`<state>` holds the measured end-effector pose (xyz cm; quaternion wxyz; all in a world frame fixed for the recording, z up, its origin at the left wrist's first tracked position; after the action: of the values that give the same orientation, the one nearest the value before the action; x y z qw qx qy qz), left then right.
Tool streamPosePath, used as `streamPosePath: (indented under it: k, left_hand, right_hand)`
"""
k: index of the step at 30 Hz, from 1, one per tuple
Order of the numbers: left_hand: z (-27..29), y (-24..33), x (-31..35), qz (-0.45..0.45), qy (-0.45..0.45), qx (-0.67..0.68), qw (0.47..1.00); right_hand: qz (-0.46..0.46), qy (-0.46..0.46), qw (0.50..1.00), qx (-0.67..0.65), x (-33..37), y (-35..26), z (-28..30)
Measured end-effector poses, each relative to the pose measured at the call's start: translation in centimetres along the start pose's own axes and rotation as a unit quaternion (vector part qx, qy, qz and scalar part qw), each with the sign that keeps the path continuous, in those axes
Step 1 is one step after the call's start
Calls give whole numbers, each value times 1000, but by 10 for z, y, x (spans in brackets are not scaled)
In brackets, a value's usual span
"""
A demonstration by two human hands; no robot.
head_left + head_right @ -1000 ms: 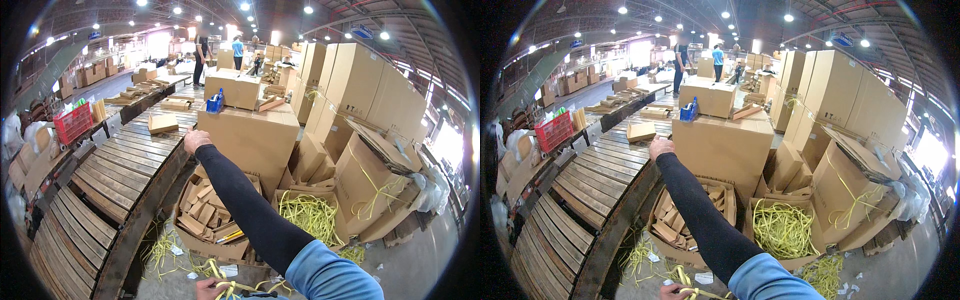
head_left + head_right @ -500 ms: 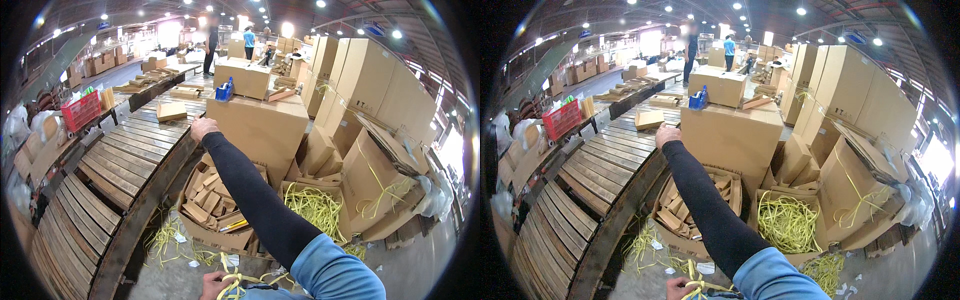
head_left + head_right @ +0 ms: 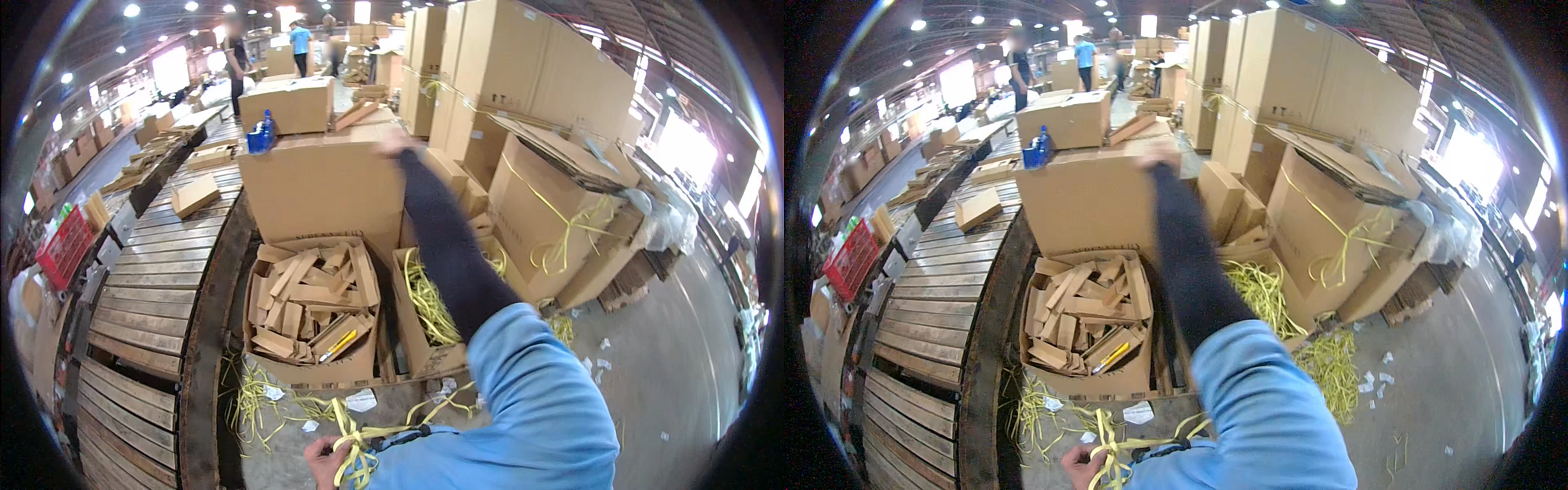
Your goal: The person repeatedly picks up yellow straps from a cardboard box, untangles them, and places them back into the box. The task involves continuous handling of the straps without using any tools.
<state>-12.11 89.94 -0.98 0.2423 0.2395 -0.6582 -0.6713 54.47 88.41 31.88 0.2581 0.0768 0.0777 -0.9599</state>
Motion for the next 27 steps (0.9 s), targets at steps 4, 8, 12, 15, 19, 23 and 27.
streamPosePath:
  k: [4, 8, 12, 15, 19, 23, 27]
  left_hand:
    - [28, -22, 16, 50, 81, -62, 994]
    - [20, -11, 6, 71, 49, -87, 992]
    - [-20, 28, -20, 20, -4, -5, 1000]
    - [-55, 55, -35, 6, -73, -83, 994]
    - [-86, 91, -54, -49, -127, -24, 990]
    - [-102, 106, -66, -36, -138, -11, 990]
    - [-116, 118, -62, -119, -161, -51, 978]
  right_hand:
    - [-189, 48, 978, -70, 62, 312, 84]
    - [-329, 106, 932, -111, 158, 500, 149]
    - [-402, 137, 891, -159, 221, 591, 169]
    - [-371, 86, 886, -266, 230, 567, 131]
    - [52, -179, 834, -519, 268, 333, -2]
    - [143, -546, 604, -563, 429, 100, -165]
    - [-35, -656, 500, -564, 520, -13, -249]
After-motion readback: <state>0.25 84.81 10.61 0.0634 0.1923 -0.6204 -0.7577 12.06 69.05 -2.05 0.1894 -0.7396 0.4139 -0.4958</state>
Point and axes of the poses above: each hand's wrist, its own x-axis away from the middle knuckle, its own z-axis out of the back of the hand, y = z × x, the point moved 8 cm from there along -x, towards the middle knuckle, and after that the axes turned 1 degree about -y, right-handed, at the moved point
